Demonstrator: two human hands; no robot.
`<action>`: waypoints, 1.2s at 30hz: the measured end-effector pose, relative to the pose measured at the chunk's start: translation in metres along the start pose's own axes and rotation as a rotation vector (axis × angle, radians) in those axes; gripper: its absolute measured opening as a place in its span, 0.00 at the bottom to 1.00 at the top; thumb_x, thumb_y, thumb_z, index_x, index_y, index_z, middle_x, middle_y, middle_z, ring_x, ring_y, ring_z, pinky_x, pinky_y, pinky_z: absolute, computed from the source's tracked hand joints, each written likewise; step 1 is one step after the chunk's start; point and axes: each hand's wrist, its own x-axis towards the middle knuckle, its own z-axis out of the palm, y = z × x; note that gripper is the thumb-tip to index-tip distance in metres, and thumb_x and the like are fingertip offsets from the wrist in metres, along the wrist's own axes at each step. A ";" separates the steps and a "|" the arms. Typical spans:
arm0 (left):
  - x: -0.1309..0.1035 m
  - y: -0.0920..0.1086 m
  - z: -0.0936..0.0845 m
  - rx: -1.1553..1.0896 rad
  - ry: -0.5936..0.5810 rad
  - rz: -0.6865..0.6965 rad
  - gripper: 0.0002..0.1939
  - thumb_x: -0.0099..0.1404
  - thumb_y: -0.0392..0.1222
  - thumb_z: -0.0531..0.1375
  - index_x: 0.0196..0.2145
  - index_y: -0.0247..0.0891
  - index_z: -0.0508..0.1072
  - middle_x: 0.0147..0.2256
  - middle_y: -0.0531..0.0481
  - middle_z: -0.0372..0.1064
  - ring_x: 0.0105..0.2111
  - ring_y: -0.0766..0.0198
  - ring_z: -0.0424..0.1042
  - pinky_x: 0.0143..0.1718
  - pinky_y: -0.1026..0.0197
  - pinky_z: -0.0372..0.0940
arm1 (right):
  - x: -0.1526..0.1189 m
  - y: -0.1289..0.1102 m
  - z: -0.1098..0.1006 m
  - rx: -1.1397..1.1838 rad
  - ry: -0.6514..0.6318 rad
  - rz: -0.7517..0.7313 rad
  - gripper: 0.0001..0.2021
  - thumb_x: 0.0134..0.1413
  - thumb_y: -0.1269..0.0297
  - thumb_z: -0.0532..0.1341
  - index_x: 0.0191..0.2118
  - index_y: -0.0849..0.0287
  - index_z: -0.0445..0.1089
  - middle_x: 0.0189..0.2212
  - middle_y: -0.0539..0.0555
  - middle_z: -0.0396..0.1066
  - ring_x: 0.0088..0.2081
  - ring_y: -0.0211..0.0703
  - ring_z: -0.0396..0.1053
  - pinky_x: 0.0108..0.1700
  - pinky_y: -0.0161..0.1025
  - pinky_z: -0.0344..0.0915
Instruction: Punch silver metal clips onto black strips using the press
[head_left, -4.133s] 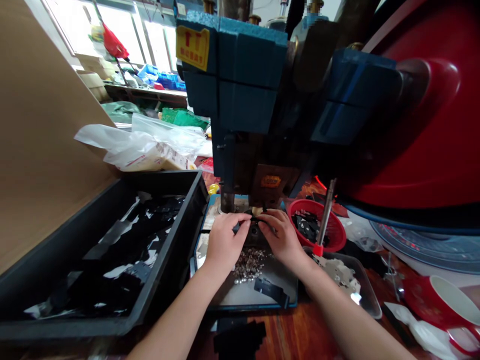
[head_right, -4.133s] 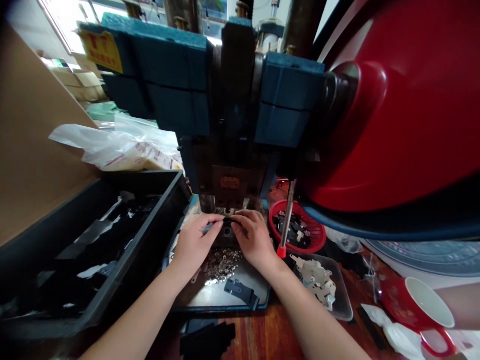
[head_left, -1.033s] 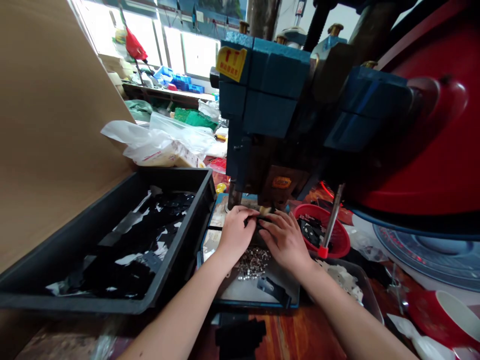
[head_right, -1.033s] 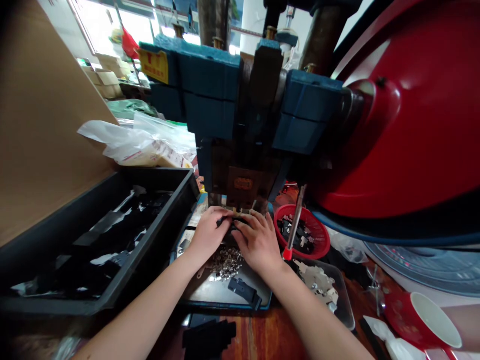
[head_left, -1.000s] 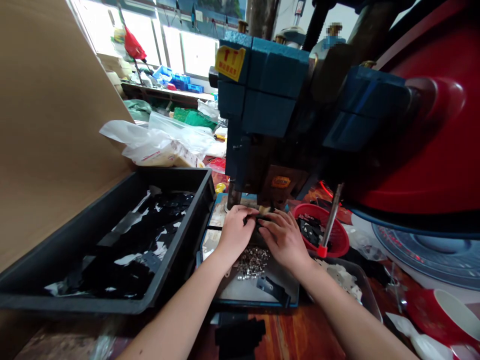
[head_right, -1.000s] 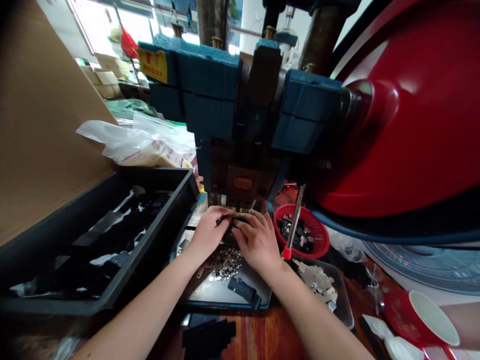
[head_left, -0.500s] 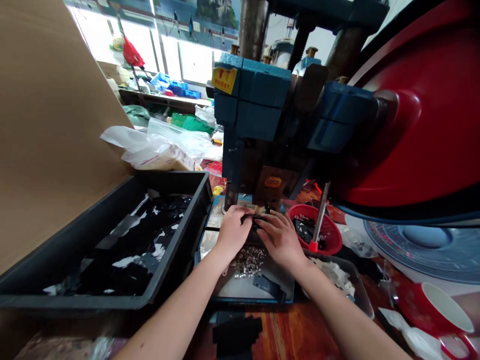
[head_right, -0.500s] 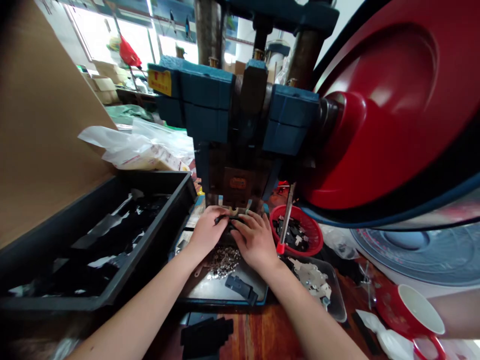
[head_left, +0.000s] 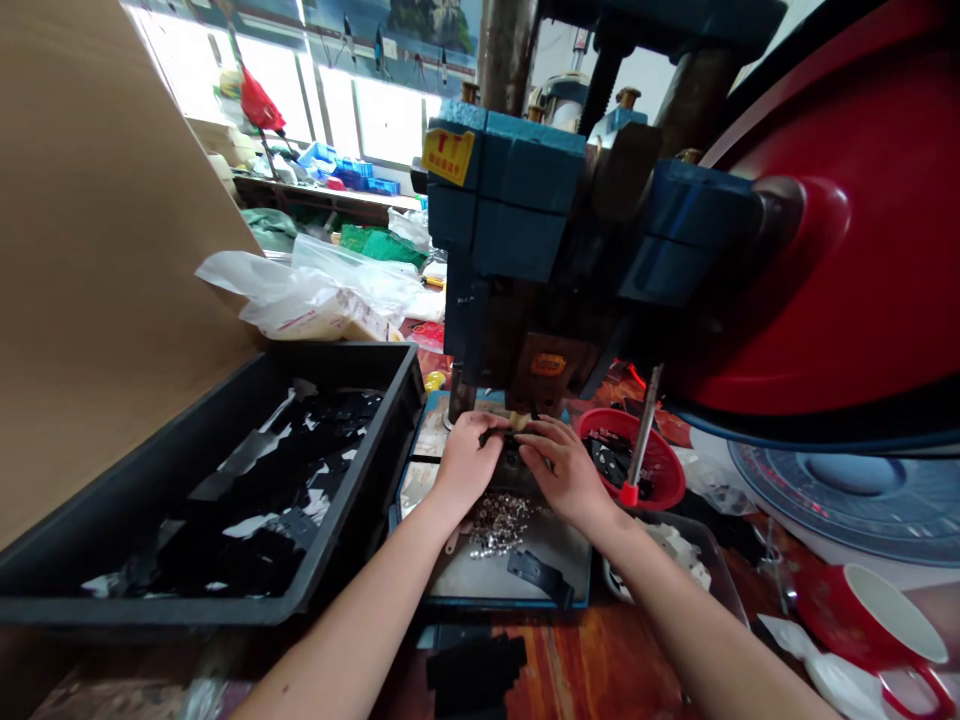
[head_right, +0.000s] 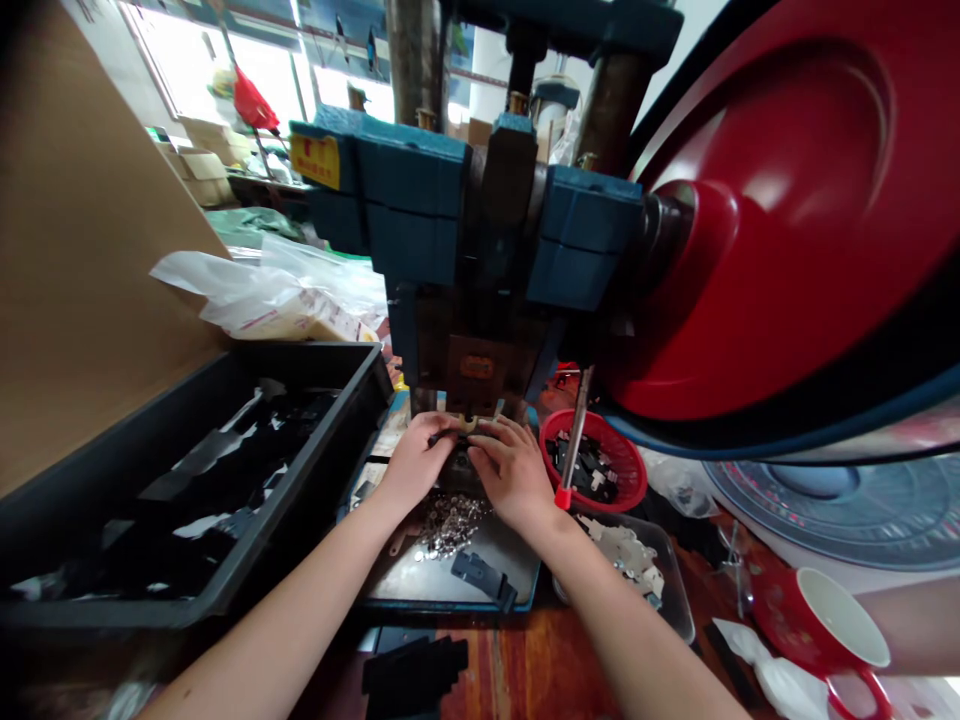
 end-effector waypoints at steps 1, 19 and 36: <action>-0.001 0.001 -0.002 -0.003 0.016 -0.010 0.10 0.60 0.34 0.55 0.36 0.38 0.75 0.38 0.48 0.70 0.43 0.60 0.69 0.49 0.53 0.64 | -0.005 0.004 -0.001 0.064 0.045 0.037 0.12 0.60 0.59 0.55 0.44 0.53 0.73 0.47 0.55 0.72 0.54 0.50 0.62 0.56 0.53 0.58; -0.076 0.007 -0.049 0.099 0.121 0.042 0.09 0.65 0.37 0.54 0.43 0.42 0.70 0.44 0.49 0.65 0.47 0.59 0.65 0.51 0.55 0.61 | -0.089 0.013 -0.024 0.588 0.386 0.517 0.20 0.58 0.47 0.52 0.34 0.58 0.71 0.33 0.56 0.74 0.39 0.48 0.70 0.43 0.44 0.65; -0.114 0.003 -0.081 0.416 -0.097 -0.052 0.13 0.63 0.40 0.54 0.46 0.43 0.69 0.44 0.46 0.68 0.47 0.53 0.66 0.48 0.49 0.62 | 0.007 0.015 0.009 0.184 -0.022 0.435 0.16 0.50 0.49 0.58 0.30 0.59 0.69 0.24 0.51 0.70 0.28 0.42 0.67 0.30 0.37 0.60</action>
